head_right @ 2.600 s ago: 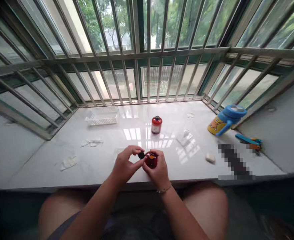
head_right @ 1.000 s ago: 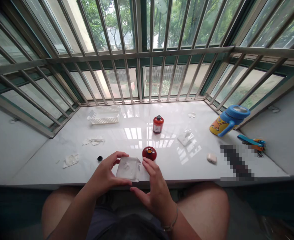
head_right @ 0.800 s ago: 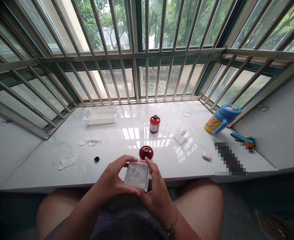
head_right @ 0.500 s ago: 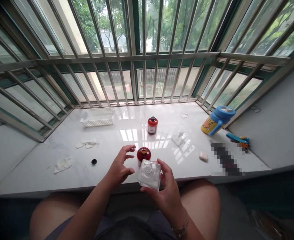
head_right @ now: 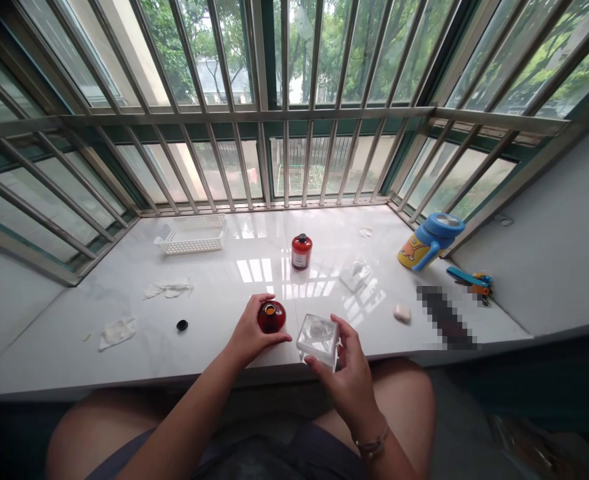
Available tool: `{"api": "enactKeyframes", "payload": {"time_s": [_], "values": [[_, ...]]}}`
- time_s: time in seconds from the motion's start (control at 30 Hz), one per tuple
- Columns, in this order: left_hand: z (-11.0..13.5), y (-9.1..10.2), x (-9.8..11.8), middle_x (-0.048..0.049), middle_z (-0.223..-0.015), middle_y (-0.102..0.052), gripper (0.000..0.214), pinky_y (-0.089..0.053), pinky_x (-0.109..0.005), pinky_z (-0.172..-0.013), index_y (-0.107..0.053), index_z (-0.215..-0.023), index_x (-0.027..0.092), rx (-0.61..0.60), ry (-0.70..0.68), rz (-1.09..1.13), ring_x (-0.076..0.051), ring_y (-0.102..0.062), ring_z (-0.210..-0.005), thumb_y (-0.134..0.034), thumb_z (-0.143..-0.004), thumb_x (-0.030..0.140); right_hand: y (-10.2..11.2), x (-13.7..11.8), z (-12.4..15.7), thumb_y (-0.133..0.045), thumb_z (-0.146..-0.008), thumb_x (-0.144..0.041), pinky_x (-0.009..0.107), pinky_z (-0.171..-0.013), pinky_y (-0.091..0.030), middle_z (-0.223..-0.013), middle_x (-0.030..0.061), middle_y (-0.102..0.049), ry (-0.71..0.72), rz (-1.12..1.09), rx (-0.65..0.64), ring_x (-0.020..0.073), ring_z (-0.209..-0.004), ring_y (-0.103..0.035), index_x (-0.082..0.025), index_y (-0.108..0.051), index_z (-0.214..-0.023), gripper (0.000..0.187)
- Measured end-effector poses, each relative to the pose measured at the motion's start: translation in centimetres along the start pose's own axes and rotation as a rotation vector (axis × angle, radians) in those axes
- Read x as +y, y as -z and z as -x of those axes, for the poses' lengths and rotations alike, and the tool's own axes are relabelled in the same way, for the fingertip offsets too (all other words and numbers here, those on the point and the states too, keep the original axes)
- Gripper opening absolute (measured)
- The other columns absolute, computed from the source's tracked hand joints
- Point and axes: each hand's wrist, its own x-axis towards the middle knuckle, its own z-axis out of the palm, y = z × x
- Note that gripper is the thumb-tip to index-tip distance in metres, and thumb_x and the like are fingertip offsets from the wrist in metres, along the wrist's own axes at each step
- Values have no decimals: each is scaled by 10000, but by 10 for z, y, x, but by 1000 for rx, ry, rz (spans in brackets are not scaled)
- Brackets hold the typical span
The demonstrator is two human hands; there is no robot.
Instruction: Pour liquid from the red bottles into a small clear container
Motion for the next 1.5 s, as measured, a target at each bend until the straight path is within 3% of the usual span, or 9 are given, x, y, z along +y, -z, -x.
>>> {"api": "enactKeyframes", "payload": {"time_s": [0.17, 0.27, 0.37, 0.5, 0.67, 0.83, 1.13, 1.5], "values": [[18, 22, -13, -133, -1487, -552, 1049, -447, -568, -1241, -531, -1420, 274, 14, -39, -8, -382, -572, -1421, -1077, -547, 476, -10, 12, 4, -917, -794, -490, 518, -981, -661, -1465, 161, -650, -7, 16, 0, 347, -1210, -741, -287, -551, -1504, 825], [27, 29, -19, -125, -1539, -553, 946, -428, -541, -1264, -491, -1471, 291, -58, -28, 8, -355, -552, -1470, -1014, -694, 421, -14, 16, 6, -915, -784, -503, 507, -969, -663, -1468, 151, -649, -10, 53, -26, 351, -1234, -726, -294, -562, -1501, 826], [32, 32, -20, -116, -1479, -608, 811, -501, -507, -1196, -474, -1452, 278, -54, 1, 27, -320, -635, -1382, -936, -791, 366, -15, 16, 6, -910, -784, -512, 515, -991, -649, -1465, 140, -654, -1, 94, -44, 355, -1260, -710, -302, -576, -1492, 810], [34, 37, -15, -111, -1389, -645, 838, -579, -491, -1082, -514, -1406, 280, -53, 12, -13, -312, -700, -1240, -985, -722, 391, -14, 13, 3, -902, -783, -532, 493, -984, -644, -1464, 127, -655, 31, 164, -58, 354, -1270, -703, -314, -584, -1484, 800], [36, 52, -4, -101, -1380, -648, 863, -557, -500, -1117, -603, -1401, 329, -108, -127, -91, -347, -656, -1296, -1036, -662, 429, -9, 12, -6, -890, -805, -528, 478, -996, -633, -1432, 115, -670, 129, 302, -141, 346, -1268, -699, -315, -572, -1487, 783], [38, 63, 4, -95, -1394, -652, 870, -586, -452, -1075, -632, -1445, 372, -195, -152, -184, -339, -673, -1265, -1028, -673, 448, -7, 12, -14, -879, -854, -467, 511, -1091, -596, -1435, 103, -668, 261, 375, -258, 333, -1296, -687, -326, -541, -1517, 757], [39, 60, 9, -88, -1347, -689, 871, -587, -439, -1081, -655, -1464, 376, -278, -158, -260, -333, -703, -1215, -1023, -677, 444, -8, 0, -20, -878, -874, -432, 541, -1153, -574, -1424, 97, -681, 375, 385, -355, 341, -1322, -675, -333, -551, -1535, 744], [46, 46, 1, -107, -1416, -650, 901, -580, -475, -1114, -553, -1509, 320, -228, -202, -214, -329, -664, -1299, -992, -733, 451, 5, -31, -35, -816, -930, -309, 558, -1142, -569, -1436, 127, -647, 453, 521, -507, 339, -1338, -633, -309, -479, -1582, 734]]}}
